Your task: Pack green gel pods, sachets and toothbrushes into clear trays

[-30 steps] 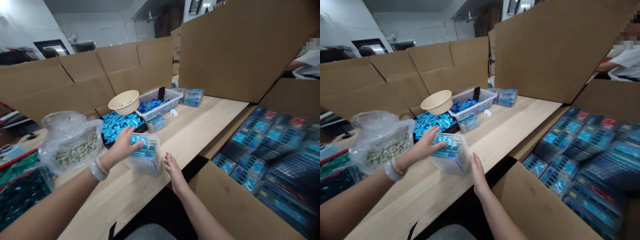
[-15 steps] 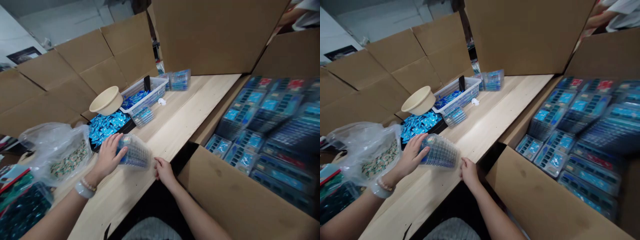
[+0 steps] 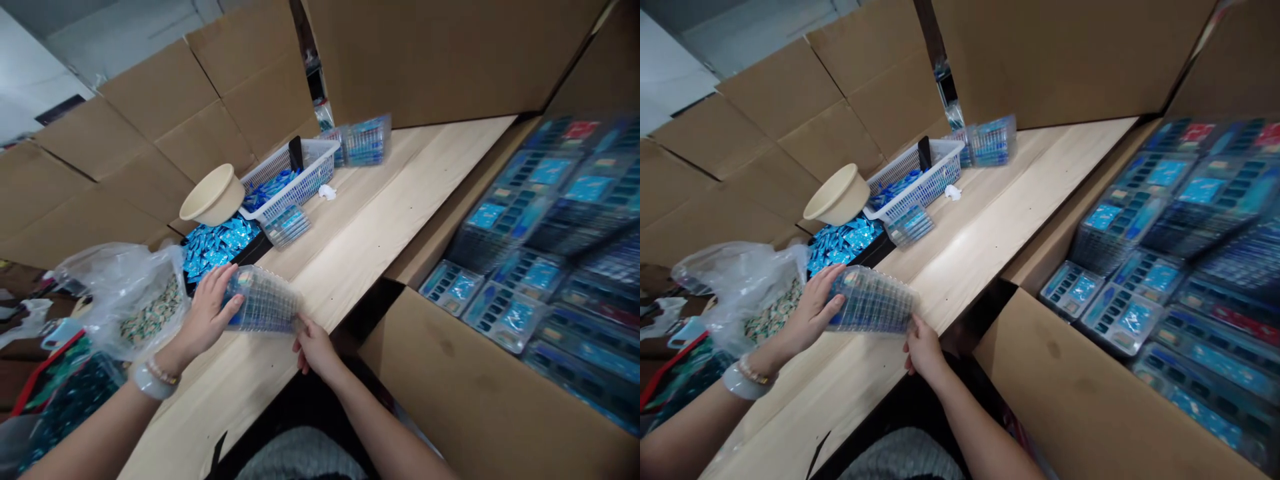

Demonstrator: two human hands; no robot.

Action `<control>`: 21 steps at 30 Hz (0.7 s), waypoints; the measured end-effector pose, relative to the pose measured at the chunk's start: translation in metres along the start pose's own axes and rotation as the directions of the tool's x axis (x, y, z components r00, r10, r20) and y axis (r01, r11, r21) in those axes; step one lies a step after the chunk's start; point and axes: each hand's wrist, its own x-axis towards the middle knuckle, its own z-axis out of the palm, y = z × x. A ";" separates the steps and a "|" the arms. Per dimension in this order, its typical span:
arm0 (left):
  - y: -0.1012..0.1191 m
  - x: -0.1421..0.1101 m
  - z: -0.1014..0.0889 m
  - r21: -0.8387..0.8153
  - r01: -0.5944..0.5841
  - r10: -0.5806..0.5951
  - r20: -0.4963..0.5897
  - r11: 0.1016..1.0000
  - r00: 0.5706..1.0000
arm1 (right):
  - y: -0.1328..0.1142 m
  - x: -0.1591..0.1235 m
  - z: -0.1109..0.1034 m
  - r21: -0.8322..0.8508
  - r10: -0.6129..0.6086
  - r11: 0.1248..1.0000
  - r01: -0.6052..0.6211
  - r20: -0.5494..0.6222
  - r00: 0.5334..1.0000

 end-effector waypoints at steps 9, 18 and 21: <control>-0.004 0.018 -0.005 -0.022 0.074 -0.072 0.096 0.997 0.993 | -0.002 0.007 0.003 -0.032 -0.045 0.998 0.046 0.033 0.998; -0.016 0.039 -0.010 0.035 0.234 -0.236 0.222 0.972 0.946 | -0.015 0.029 0.013 -0.101 -0.122 0.987 0.123 0.012 0.992; -0.028 0.040 -0.027 -0.014 0.180 -0.168 0.299 0.984 0.939 | -0.016 0.022 0.017 -0.095 -0.116 0.989 0.111 -0.046 0.992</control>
